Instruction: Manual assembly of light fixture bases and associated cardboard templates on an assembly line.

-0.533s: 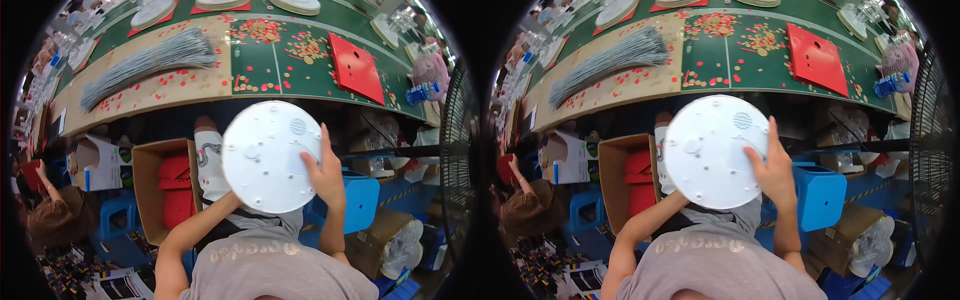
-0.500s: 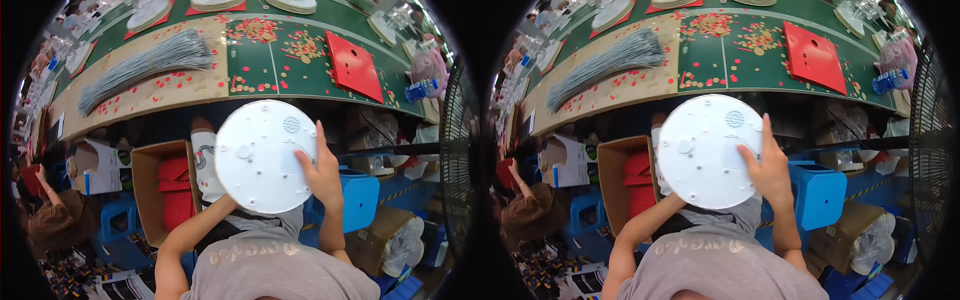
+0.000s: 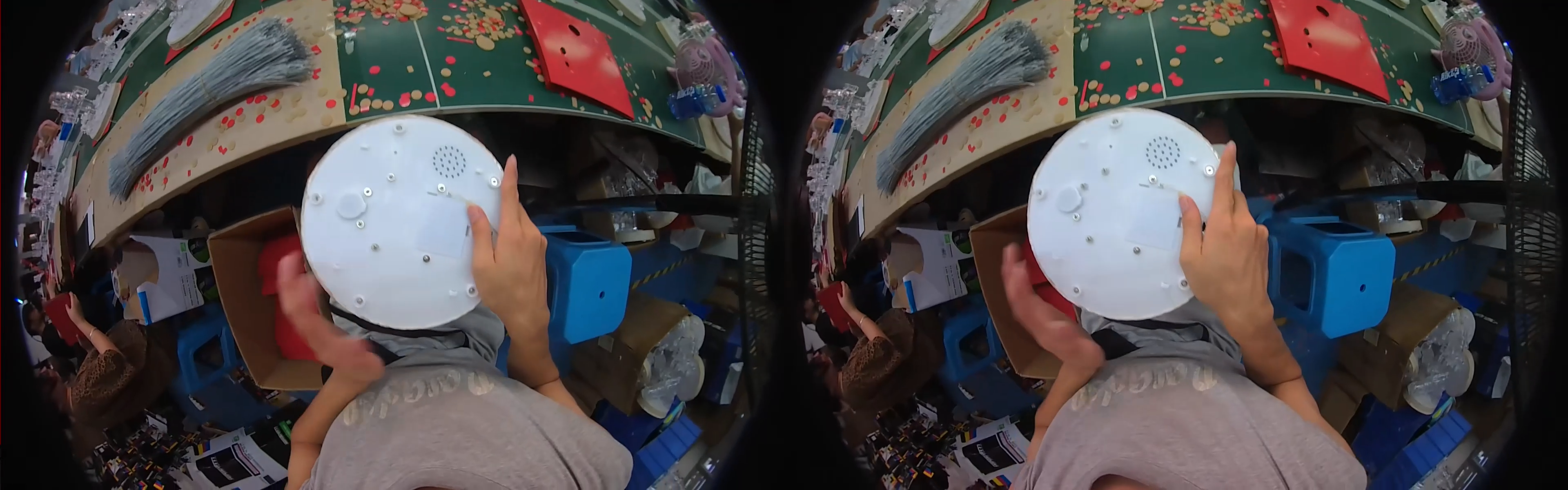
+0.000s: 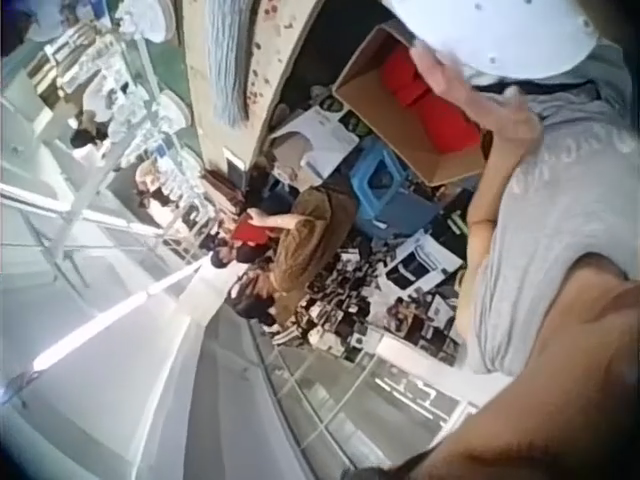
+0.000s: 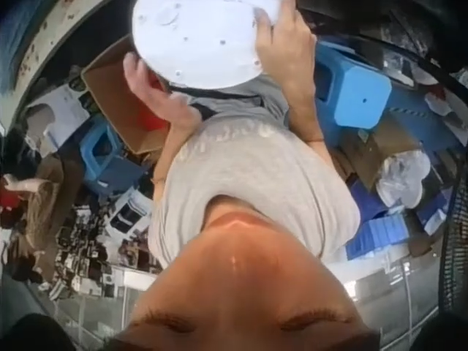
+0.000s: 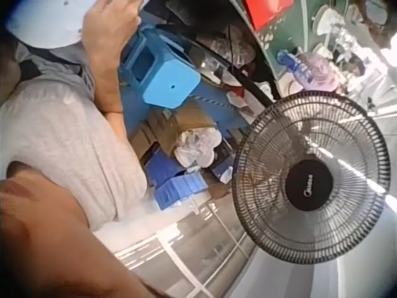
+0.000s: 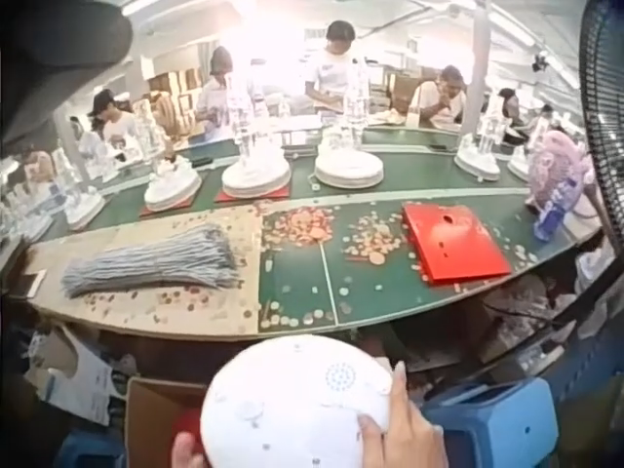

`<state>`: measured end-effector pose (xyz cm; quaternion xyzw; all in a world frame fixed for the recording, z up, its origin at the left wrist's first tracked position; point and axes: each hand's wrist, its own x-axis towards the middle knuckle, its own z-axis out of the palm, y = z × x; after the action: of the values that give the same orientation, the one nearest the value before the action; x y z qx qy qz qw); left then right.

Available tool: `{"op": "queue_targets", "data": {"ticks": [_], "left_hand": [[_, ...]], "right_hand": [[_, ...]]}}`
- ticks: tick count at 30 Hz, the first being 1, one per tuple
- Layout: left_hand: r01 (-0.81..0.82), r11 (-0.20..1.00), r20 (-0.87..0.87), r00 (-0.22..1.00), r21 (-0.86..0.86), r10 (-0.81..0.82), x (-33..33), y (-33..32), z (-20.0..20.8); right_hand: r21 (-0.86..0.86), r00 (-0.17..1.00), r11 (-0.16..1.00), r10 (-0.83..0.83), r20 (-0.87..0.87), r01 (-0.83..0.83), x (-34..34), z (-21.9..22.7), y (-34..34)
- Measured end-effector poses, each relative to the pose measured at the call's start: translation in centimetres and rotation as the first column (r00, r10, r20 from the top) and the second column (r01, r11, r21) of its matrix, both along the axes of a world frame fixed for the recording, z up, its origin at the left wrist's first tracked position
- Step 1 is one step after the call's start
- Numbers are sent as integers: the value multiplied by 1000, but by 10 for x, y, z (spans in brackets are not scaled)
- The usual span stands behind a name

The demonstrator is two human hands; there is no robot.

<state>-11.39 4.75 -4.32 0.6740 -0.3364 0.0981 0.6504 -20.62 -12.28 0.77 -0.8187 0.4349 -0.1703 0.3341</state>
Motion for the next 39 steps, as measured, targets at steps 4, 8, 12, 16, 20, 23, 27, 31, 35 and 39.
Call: {"op": "queue_targets", "data": {"ticks": [4, 8, 12, 16, 20, 23, 27, 31, 35, 39], "left_hand": [[-12, 749, 230, 955, 662, -188, 2, -15, 36], [51, 758, 235, 935, 650, -264, 26, -4, 28], [147, 805, 250, 905, 575, -344, 43, -17, 31], [161, 825, 309, 875, 542, -373, 72, -16, 28], [-176, 973, 258, 957, 151, 133, 50, -14, 16], [-140, 939, 335, 942, 315, 28, 12, 20, 20], [103, 908, -272, 962, 406, 13, -19, 18, 29], [105, 985, -597, 802, 135, -3, -19, 22, 16], [177, 982, -740, 669, 59, -77, -17, 27, 25], [227, 974, -773, 620, 15, -133, -3, 39, 26]], "right_hand": [[-50, 999, 998, 39, 30, -37, -13, 11, 3], [31, 972, 978, 207, -109, -205, -54, 22, 23], [52, 859, 867, 481, 175, -496, -57, 26, 66], [-155, 844, 844, 529, 87, -513, -41, -5, 84], [-323, 833, 814, 541, 121, -482, -26, -20, 85], [-424, 838, 805, 519, 166, -415, -21, -25, 81], [-489, 796, 713, 602, 60, -502, -22, -34, 87], [-516, 700, 632, 709, 83, -579, -23, -26, 74], [-740, 556, 538, 786, 270, -403, -31, 3, 20], [-764, 924, 635, 217, 315, 111, 11, -11, -105]]}}
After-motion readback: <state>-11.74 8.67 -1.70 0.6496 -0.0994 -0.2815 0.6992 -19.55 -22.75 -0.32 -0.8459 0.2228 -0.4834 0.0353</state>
